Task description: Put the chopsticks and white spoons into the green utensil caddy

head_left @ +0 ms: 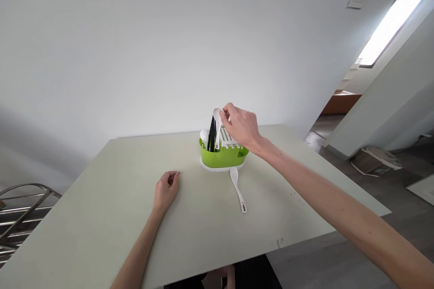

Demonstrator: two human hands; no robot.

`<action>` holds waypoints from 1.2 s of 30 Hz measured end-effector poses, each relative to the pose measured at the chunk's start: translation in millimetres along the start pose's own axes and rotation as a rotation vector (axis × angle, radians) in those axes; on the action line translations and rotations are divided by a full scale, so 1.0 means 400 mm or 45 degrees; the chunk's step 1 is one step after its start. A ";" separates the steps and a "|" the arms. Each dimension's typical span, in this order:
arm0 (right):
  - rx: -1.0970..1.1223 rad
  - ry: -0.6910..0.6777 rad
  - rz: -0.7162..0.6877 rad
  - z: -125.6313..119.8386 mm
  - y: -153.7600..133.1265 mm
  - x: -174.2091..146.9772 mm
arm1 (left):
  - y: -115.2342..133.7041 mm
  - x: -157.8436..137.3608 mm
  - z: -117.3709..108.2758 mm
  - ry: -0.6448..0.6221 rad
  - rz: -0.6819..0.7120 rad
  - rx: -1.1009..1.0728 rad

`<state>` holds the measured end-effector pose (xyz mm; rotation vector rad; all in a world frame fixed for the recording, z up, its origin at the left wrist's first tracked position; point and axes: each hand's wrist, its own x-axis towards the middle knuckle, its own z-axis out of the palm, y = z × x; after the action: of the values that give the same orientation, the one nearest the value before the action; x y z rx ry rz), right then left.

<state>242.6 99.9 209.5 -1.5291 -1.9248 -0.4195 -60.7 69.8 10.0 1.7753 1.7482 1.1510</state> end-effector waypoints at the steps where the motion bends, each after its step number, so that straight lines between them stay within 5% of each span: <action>1: -0.046 -0.043 -0.031 0.013 -0.010 0.006 | -0.002 0.001 0.001 0.002 0.002 -0.002; 9: -0.149 -0.318 -0.259 0.117 -0.062 -0.013 | -0.010 0.004 0.006 0.002 0.008 0.005; 15: -0.110 -0.412 -0.324 0.125 -0.077 -0.016 | -0.008 0.004 0.005 0.001 0.006 0.010; 36: 0.176 -0.739 -0.134 0.156 -0.137 0.025 | -0.020 0.008 0.006 0.001 0.008 0.019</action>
<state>171.8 130.1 176.8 -1.5745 -2.4181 0.1375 -64.3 74.7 3.6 1.7904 1.7577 1.1443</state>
